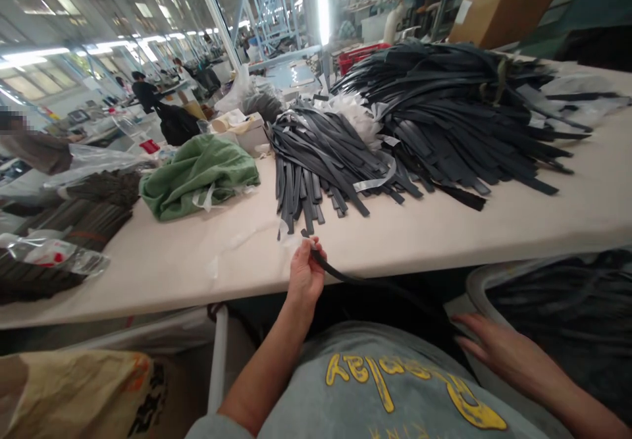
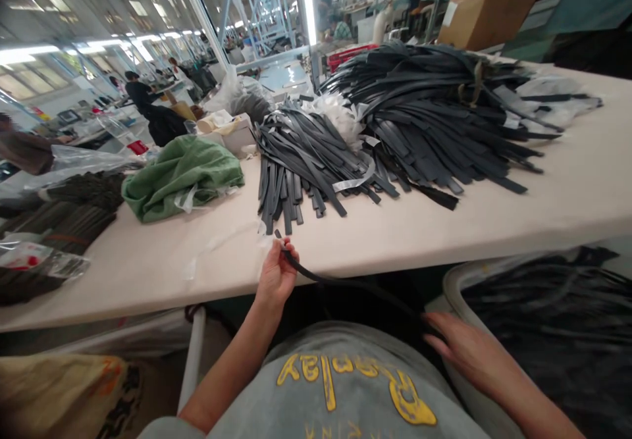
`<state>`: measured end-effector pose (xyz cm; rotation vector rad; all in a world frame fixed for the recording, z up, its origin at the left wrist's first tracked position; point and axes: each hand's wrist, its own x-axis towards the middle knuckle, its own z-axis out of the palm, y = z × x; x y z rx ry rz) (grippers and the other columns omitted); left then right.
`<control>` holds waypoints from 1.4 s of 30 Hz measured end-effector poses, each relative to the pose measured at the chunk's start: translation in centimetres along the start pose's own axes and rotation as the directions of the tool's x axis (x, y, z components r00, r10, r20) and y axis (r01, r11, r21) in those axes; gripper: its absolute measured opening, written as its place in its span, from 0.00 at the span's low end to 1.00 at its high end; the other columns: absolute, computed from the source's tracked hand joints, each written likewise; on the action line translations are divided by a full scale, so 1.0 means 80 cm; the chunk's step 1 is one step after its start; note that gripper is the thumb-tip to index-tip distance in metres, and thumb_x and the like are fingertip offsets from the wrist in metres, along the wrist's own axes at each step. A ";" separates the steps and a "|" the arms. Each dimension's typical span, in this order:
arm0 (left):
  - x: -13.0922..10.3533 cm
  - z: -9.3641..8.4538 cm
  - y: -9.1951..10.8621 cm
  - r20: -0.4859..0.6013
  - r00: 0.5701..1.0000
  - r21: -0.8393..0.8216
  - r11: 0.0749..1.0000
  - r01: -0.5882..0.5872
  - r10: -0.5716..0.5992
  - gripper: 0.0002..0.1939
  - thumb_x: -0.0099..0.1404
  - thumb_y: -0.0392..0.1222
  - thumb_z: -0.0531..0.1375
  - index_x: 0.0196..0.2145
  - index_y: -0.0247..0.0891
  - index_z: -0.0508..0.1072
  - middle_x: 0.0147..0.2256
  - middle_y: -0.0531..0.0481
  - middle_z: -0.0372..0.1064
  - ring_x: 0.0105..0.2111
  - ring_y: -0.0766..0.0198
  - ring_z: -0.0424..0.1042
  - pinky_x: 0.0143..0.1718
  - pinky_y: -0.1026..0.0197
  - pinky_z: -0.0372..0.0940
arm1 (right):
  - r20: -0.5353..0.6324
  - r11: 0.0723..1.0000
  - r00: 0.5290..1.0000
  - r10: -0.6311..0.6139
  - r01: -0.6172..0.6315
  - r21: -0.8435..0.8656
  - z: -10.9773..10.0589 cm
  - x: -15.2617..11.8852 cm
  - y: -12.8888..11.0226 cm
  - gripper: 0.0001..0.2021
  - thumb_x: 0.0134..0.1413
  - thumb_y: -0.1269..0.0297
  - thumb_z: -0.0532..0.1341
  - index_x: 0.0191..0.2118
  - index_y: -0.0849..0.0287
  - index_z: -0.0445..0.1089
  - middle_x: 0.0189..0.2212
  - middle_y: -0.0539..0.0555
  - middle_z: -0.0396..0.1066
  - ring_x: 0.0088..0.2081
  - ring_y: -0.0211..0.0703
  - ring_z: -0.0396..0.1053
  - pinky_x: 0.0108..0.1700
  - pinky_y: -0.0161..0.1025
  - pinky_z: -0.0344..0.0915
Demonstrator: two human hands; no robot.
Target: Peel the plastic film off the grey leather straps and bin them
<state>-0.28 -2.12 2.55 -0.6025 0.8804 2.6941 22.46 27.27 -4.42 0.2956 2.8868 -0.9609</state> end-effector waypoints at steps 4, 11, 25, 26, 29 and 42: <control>-0.027 -0.014 -0.019 0.011 1.000 -0.003 1.000 0.021 -0.021 0.08 0.59 0.38 0.68 0.29 0.33 0.73 0.30 0.52 0.74 0.26 0.73 0.72 0.31 0.70 0.68 | 0.211 0.942 0.945 -0.248 0.185 0.279 0.009 0.095 -0.171 0.24 0.57 0.54 0.57 0.58 0.55 0.67 0.56 0.61 0.70 0.56 0.56 0.68 0.59 0.54 0.64; -0.040 -0.030 0.005 -0.012 0.996 0.015 0.996 -0.093 0.093 0.07 0.59 0.38 0.68 0.29 0.34 0.74 0.31 0.50 0.77 0.30 0.68 0.76 0.34 0.68 0.70 | 0.187 0.832 0.917 -0.354 0.217 0.511 0.053 0.142 -0.263 0.16 0.65 0.60 0.50 0.50 0.59 0.69 0.21 0.47 0.69 0.17 0.36 0.63 0.24 0.33 0.62; -0.044 -0.045 0.007 -0.094 0.992 -0.033 0.996 0.082 -0.084 0.05 0.65 0.39 0.63 0.32 0.35 0.75 0.29 0.51 0.78 0.28 0.68 0.77 0.34 0.68 0.69 | 0.076 0.910 0.915 -0.395 0.379 0.166 0.039 0.128 -0.245 0.13 0.65 0.63 0.51 0.38 0.58 0.73 0.21 0.48 0.69 0.23 0.39 0.66 0.30 0.34 0.60; -0.046 -0.046 0.004 -0.088 0.992 -0.024 0.996 0.084 -0.086 0.05 0.65 0.39 0.63 0.32 0.35 0.75 0.30 0.50 0.78 0.29 0.68 0.77 0.35 0.67 0.69 | 0.093 0.914 0.915 -0.393 0.377 0.151 0.042 0.130 -0.247 0.13 0.65 0.63 0.51 0.37 0.58 0.72 0.21 0.48 0.70 0.23 0.39 0.67 0.30 0.34 0.60; -0.051 -0.052 -0.002 -0.083 0.993 0.014 0.996 0.083 -0.081 0.04 0.63 0.38 0.65 0.32 0.35 0.76 0.31 0.49 0.78 0.30 0.67 0.77 0.36 0.66 0.69 | 0.143 0.918 0.908 -0.393 0.379 0.116 0.049 0.136 -0.257 0.14 0.65 0.64 0.51 0.32 0.57 0.71 0.21 0.49 0.71 0.24 0.40 0.68 0.31 0.35 0.60; -0.069 -0.079 -0.031 -0.099 0.976 0.045 0.979 0.199 -0.194 0.11 0.56 0.43 0.71 0.33 0.35 0.77 0.29 0.50 0.76 0.30 0.67 0.75 0.31 0.67 0.67 | 0.228 0.942 0.944 -0.238 0.166 0.292 -0.027 0.098 -0.201 0.21 0.62 0.57 0.53 0.57 0.58 0.64 0.26 0.48 0.74 0.18 0.37 0.67 0.25 0.36 0.66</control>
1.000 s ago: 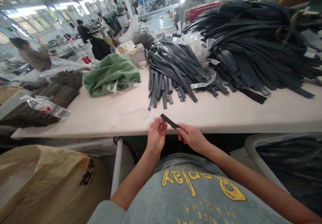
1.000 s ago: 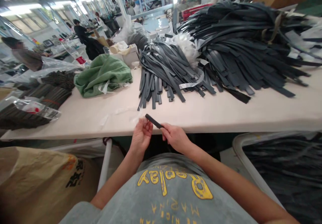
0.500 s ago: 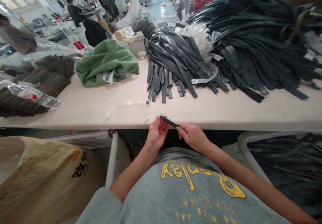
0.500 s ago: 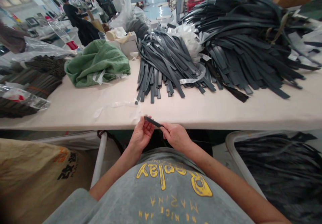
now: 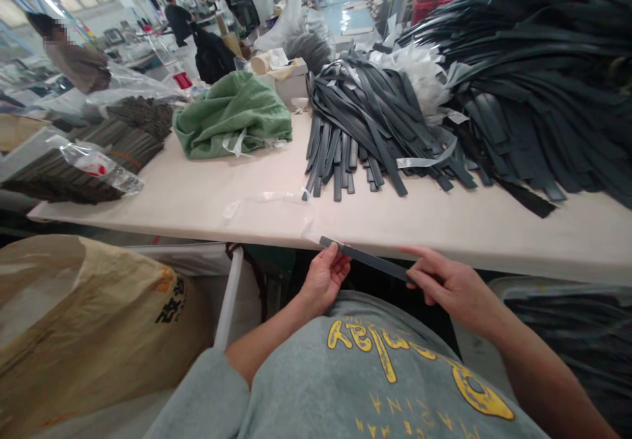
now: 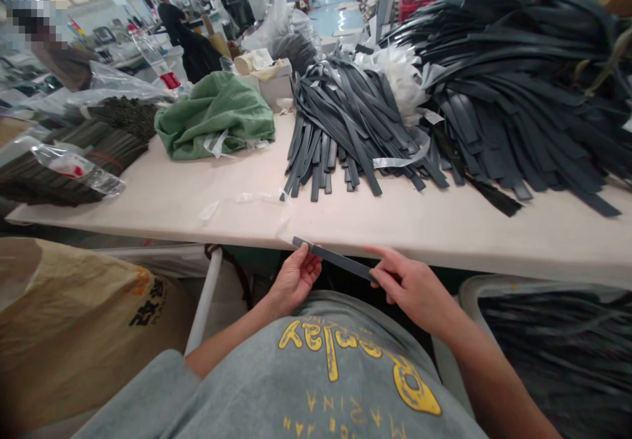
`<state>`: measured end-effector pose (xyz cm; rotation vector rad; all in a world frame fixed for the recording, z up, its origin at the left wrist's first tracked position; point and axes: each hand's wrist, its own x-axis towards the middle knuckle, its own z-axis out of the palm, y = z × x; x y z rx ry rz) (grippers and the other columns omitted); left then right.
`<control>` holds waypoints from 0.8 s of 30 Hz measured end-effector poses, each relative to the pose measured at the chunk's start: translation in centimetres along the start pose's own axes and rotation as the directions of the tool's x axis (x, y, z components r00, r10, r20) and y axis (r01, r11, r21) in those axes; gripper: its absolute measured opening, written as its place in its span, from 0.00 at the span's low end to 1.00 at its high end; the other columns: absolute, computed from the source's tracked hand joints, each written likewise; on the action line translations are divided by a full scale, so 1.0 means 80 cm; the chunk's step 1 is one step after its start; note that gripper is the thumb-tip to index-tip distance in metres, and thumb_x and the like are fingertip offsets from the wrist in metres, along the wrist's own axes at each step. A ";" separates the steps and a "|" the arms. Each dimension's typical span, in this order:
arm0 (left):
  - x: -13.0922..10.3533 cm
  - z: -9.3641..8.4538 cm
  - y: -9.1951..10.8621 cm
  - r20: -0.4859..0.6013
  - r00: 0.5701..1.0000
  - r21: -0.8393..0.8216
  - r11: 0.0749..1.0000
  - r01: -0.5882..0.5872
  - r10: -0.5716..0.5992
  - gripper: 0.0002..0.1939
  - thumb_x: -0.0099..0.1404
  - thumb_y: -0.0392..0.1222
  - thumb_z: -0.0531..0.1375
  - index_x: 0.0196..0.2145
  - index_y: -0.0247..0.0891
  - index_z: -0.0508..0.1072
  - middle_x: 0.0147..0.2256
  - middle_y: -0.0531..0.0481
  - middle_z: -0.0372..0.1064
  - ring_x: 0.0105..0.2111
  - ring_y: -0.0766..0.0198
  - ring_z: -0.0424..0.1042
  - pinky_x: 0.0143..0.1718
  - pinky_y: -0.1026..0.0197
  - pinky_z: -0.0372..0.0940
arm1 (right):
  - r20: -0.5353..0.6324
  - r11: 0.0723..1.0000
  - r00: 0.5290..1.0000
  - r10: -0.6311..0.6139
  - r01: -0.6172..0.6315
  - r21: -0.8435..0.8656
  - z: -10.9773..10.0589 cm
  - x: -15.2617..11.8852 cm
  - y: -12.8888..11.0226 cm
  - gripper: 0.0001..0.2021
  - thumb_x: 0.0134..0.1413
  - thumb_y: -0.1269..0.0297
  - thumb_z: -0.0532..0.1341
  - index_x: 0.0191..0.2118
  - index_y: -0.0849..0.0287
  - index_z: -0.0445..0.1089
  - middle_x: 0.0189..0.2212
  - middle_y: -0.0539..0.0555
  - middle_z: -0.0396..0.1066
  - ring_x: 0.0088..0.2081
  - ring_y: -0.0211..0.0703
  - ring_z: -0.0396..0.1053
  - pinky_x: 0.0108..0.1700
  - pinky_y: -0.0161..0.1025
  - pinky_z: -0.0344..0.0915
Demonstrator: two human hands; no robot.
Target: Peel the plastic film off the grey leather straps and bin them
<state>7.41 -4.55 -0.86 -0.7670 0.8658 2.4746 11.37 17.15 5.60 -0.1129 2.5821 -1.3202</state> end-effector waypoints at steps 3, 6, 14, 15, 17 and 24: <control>-0.010 0.008 -0.019 0.101 0.992 0.081 0.994 0.073 -0.081 0.14 0.52 0.45 0.72 0.33 0.35 0.78 0.31 0.49 0.77 0.32 0.66 0.75 0.33 0.67 0.66 | -0.026 0.999 0.999 -0.047 0.047 0.003 0.020 0.017 -0.012 0.18 0.61 0.59 0.53 0.54 0.58 0.68 0.25 0.48 0.72 0.18 0.37 0.66 0.27 0.36 0.67; -0.013 0.014 -0.021 0.145 0.987 0.120 0.992 0.047 -0.064 0.16 0.51 0.46 0.73 0.34 0.34 0.78 0.35 0.47 0.78 0.33 0.67 0.75 0.35 0.67 0.66 | 0.012 0.994 0.998 -0.064 0.063 0.086 0.025 0.020 -0.015 0.21 0.60 0.58 0.54 0.56 0.59 0.65 0.27 0.49 0.73 0.20 0.38 0.68 0.28 0.37 0.68; -0.013 0.019 -0.019 0.081 0.997 0.127 0.992 -0.017 0.007 0.14 0.52 0.46 0.72 0.32 0.36 0.78 0.30 0.48 0.77 0.33 0.64 0.75 0.34 0.65 0.65 | 0.030 0.978 0.997 0.064 -0.069 0.195 -0.026 -0.030 0.052 0.29 0.58 0.48 0.58 0.61 0.57 0.60 0.29 0.52 0.76 0.19 0.38 0.66 0.22 0.36 0.67; -0.015 0.022 -0.027 0.113 0.993 0.162 0.987 0.017 -0.036 0.15 0.52 0.47 0.72 0.34 0.36 0.78 0.31 0.48 0.77 0.33 0.64 0.75 0.34 0.66 0.64 | 0.024 0.982 0.999 0.045 -0.049 0.184 -0.018 -0.025 0.049 0.27 0.59 0.49 0.58 0.60 0.57 0.61 0.30 0.52 0.76 0.20 0.38 0.66 0.23 0.36 0.67; -0.019 0.026 -0.042 0.171 0.979 0.224 0.972 0.067 -0.107 0.17 0.51 0.47 0.72 0.36 0.36 0.79 0.33 0.48 0.78 0.33 0.64 0.75 0.34 0.66 0.64 | 0.001 0.985 1.000 -0.004 0.004 0.171 0.003 -0.011 0.038 0.25 0.60 0.51 0.57 0.59 0.58 0.63 0.29 0.52 0.76 0.20 0.39 0.67 0.26 0.38 0.69; -0.016 0.026 -0.037 0.111 0.994 0.243 0.969 -0.044 0.017 0.17 0.51 0.50 0.72 0.35 0.36 0.79 0.38 0.46 0.78 0.36 0.63 0.75 0.35 0.65 0.63 | 0.059 0.971 0.996 0.064 -0.076 0.228 -0.028 -0.036 0.078 0.34 0.55 0.44 0.60 0.63 0.56 0.60 0.31 0.54 0.77 0.22 0.43 0.71 0.25 0.39 0.71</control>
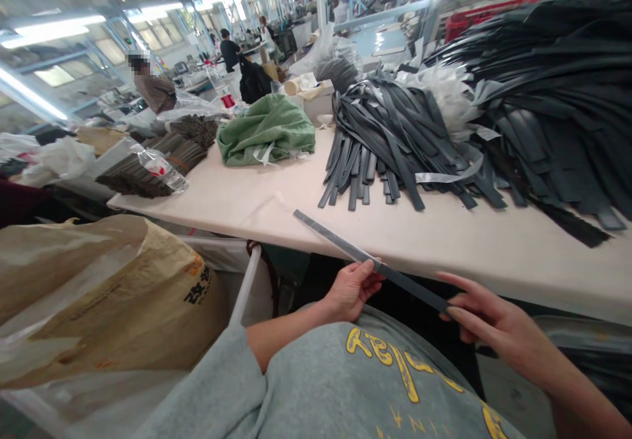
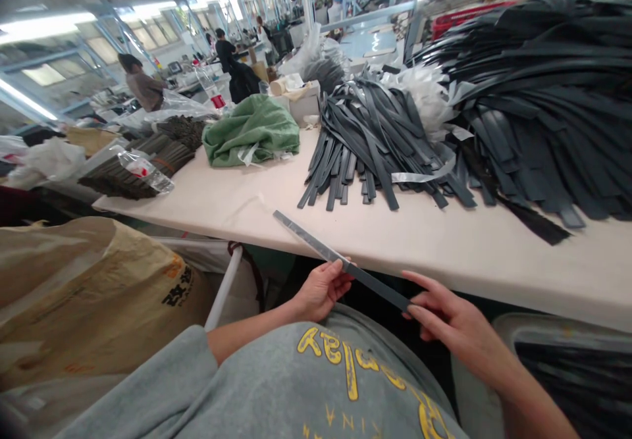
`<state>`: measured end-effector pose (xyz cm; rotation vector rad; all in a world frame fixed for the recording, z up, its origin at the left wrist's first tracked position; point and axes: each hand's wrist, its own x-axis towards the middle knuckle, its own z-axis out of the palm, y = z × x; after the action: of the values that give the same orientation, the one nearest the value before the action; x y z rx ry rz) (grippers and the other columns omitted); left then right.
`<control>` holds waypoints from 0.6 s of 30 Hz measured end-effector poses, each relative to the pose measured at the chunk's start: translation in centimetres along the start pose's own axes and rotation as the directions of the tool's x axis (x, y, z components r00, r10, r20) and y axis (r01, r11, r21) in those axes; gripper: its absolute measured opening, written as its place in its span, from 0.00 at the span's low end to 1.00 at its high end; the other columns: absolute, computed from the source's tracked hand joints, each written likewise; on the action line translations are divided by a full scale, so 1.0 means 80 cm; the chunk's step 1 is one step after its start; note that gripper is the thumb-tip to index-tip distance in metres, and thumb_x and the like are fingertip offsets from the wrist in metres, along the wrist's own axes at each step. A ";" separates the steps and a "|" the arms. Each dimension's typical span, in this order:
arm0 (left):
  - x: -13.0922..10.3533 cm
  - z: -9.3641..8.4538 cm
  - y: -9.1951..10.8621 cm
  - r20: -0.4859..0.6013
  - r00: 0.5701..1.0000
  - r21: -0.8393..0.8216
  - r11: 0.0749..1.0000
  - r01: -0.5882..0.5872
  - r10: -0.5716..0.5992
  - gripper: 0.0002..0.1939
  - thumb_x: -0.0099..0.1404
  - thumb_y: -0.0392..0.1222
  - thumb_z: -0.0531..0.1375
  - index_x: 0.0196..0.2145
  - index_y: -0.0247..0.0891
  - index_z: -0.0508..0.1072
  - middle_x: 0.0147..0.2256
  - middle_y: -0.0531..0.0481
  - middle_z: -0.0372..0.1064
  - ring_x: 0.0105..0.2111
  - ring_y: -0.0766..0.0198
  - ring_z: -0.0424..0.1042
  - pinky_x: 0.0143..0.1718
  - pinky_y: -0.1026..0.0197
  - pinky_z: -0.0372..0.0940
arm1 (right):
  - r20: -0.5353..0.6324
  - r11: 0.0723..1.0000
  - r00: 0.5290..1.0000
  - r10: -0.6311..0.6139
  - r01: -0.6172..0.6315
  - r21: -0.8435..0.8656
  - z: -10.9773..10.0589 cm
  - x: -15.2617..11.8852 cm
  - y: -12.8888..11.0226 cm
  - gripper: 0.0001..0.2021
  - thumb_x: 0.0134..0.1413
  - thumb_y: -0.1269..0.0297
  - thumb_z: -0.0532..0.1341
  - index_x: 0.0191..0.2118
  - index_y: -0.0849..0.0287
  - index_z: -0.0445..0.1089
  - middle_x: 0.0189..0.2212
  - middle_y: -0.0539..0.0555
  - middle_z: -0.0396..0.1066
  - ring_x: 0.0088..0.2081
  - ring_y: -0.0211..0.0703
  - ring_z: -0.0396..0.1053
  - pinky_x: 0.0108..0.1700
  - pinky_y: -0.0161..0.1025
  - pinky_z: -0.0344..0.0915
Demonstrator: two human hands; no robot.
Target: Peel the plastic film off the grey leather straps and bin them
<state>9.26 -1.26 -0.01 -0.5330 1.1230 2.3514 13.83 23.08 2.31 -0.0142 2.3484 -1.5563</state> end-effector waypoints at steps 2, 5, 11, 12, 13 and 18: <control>0.002 -0.003 -0.004 -0.007 1.000 0.004 1.000 0.000 0.000 0.19 0.49 0.50 0.73 0.35 0.37 0.80 0.37 0.46 0.78 0.35 0.63 0.75 0.35 0.65 0.63 | -0.064 0.999 0.998 0.022 -0.024 -0.037 -0.018 -0.010 0.020 0.34 0.53 0.42 0.61 0.61 0.56 0.62 0.28 0.53 0.76 0.21 0.43 0.69 0.24 0.39 0.70; 0.003 -0.001 -0.021 0.040 0.997 0.046 0.997 0.062 -0.064 0.22 0.46 0.52 0.74 0.36 0.37 0.80 0.34 0.46 0.78 0.34 0.62 0.75 0.34 0.65 0.62 | -0.095 0.997 0.995 -0.026 0.019 -0.076 -0.001 0.004 0.018 0.32 0.53 0.43 0.61 0.59 0.56 0.65 0.28 0.52 0.76 0.20 0.42 0.69 0.25 0.39 0.71; 0.001 0.002 -0.021 0.040 0.999 0.115 0.993 0.010 -0.014 0.26 0.46 0.54 0.73 0.40 0.36 0.80 0.38 0.43 0.78 0.39 0.58 0.75 0.37 0.62 0.61 | -0.032 0.994 0.994 -0.105 0.104 -0.019 0.035 0.036 -0.002 0.31 0.55 0.45 0.60 0.60 0.56 0.64 0.30 0.53 0.77 0.23 0.44 0.72 0.29 0.42 0.73; 0.001 0.001 -0.016 0.012 1.000 0.112 0.994 -0.019 0.018 0.26 0.46 0.55 0.73 0.39 0.35 0.80 0.39 0.42 0.78 0.39 0.58 0.74 0.37 0.62 0.61 | 0.004 0.998 0.998 -0.068 0.068 -0.010 0.025 0.030 0.010 0.32 0.53 0.45 0.61 0.61 0.54 0.64 0.30 0.53 0.77 0.24 0.46 0.73 0.29 0.42 0.74; 0.001 -0.002 -0.013 -0.010 0.999 0.108 0.993 -0.043 0.044 0.26 0.46 0.55 0.73 0.39 0.35 0.80 0.40 0.41 0.78 0.39 0.58 0.74 0.37 0.62 0.61 | 0.031 1.000 0.999 -0.022 0.022 -0.003 0.013 0.022 0.026 0.33 0.51 0.43 0.62 0.60 0.52 0.65 0.30 0.55 0.78 0.23 0.47 0.74 0.28 0.43 0.74; 0.007 -0.005 -0.025 -0.013 1.000 0.114 0.993 0.029 -0.028 0.28 0.41 0.57 0.74 0.37 0.35 0.80 0.36 0.43 0.77 0.35 0.60 0.74 0.35 0.62 0.61 | -0.081 0.994 0.990 0.113 -0.113 0.013 -0.010 0.007 0.063 0.33 0.41 0.37 0.64 0.53 0.50 0.73 0.25 0.59 0.77 0.17 0.46 0.69 0.21 0.42 0.70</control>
<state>9.98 -0.36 -1.76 -0.5184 1.2387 2.2462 13.90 25.74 -2.08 0.1845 2.3600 -1.5393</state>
